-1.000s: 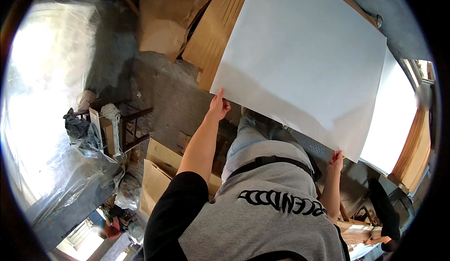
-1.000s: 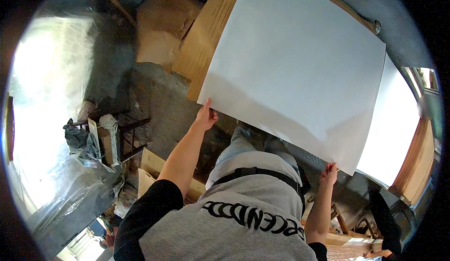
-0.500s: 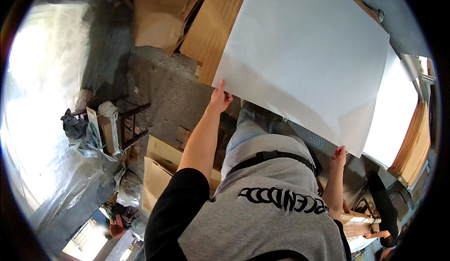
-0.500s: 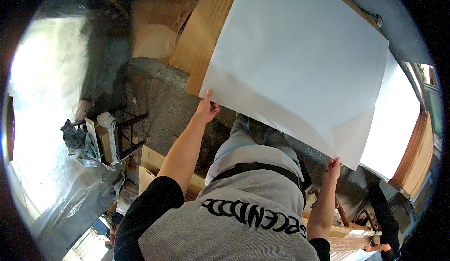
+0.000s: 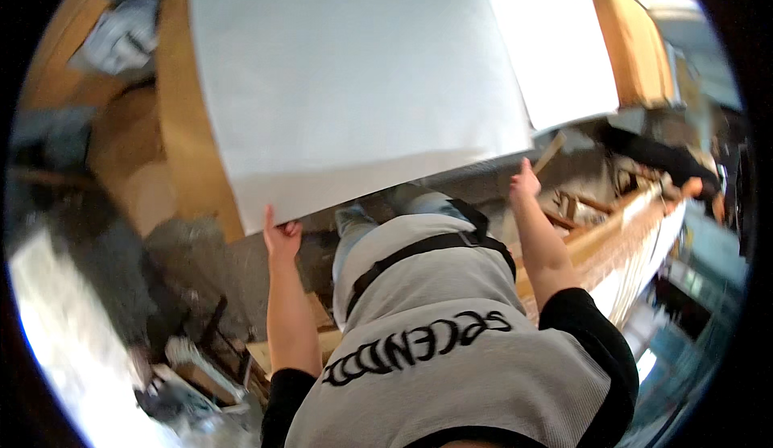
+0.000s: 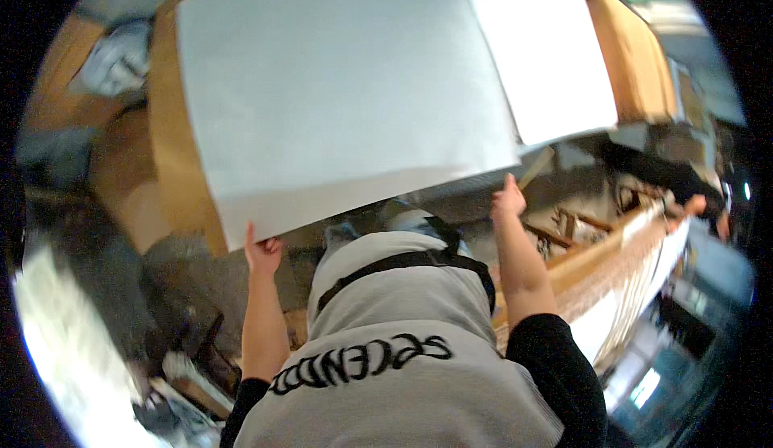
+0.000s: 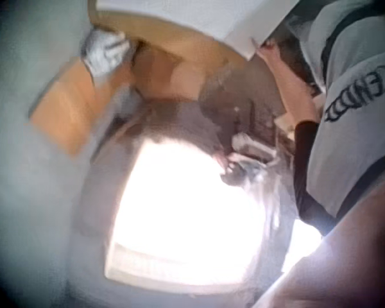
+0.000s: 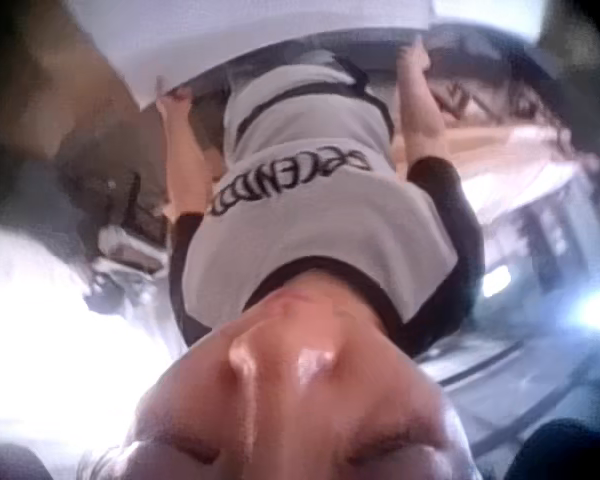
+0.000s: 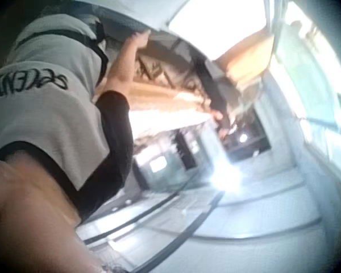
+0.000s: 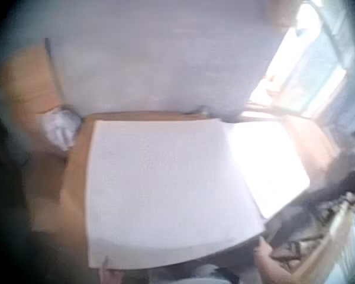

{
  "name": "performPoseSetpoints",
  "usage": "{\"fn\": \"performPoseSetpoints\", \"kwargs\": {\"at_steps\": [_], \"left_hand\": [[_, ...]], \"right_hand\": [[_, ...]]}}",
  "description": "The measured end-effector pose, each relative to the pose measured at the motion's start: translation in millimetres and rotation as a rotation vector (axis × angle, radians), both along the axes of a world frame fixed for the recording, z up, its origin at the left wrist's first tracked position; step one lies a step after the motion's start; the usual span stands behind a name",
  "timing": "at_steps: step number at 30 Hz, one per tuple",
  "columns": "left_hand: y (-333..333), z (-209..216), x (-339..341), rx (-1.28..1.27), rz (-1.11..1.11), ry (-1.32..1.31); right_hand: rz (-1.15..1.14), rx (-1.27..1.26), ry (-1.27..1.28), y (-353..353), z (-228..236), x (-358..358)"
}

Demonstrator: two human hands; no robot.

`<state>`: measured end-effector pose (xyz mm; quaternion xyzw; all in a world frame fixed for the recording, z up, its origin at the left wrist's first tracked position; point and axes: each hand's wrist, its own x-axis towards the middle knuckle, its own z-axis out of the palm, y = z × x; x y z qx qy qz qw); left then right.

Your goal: The person repeatedly picks up a thin white sheet from a stack on a workbench, uses a thin stick to separate it from the sheet below, and places it on a separate pile. The process is repeated multiple times in a workshop environment.

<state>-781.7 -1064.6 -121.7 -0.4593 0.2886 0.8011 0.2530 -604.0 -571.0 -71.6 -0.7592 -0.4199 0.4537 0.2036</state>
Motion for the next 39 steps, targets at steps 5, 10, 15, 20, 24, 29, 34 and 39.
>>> {"fn": "performPoseSetpoints", "kwargs": {"at_steps": [5, 10, 15, 20, 24, 29, 34, 39], "left_hand": [[14.5, 4.8, -1.3, -0.125, -0.154, 0.019], [11.4, -0.2, -5.5, -0.333, -0.28, 0.049], [8.5, 6.3, -9.8, -0.427, -0.287, 0.032], [12.2, 23.2, -10.2, -0.514, -0.324, -0.031], [13.7, 34.1, -7.9, -0.562, -0.288, -0.04], [-2.6, 47.0, -0.8, -0.582, -0.295, -0.073], [-4.2, 76.8, 4.5, -0.623, -0.281, -0.099], [15.3, 118.8, 4.1, -0.678, -0.297, -0.014]], "right_hand": [[0.614, 0.087, -0.259, -24.2, 2.7, 14.5], [0.665, -0.264, -0.102, -33.1, -53.8, 9.5], [0.648, -0.285, -0.196, -37.7, -45.6, -21.1], [0.808, -0.163, -0.277, -29.9, -58.5, -15.0], [0.686, -0.207, -0.04, -32.7, -51.1, -6.9], [0.464, -0.588, 0.396, -25.1, -52.7, 8.0], [0.484, -0.676, 0.542, -21.4, -45.2, 13.6], [0.51, -0.724, 0.541, -17.2, -47.3, 5.9]]}}
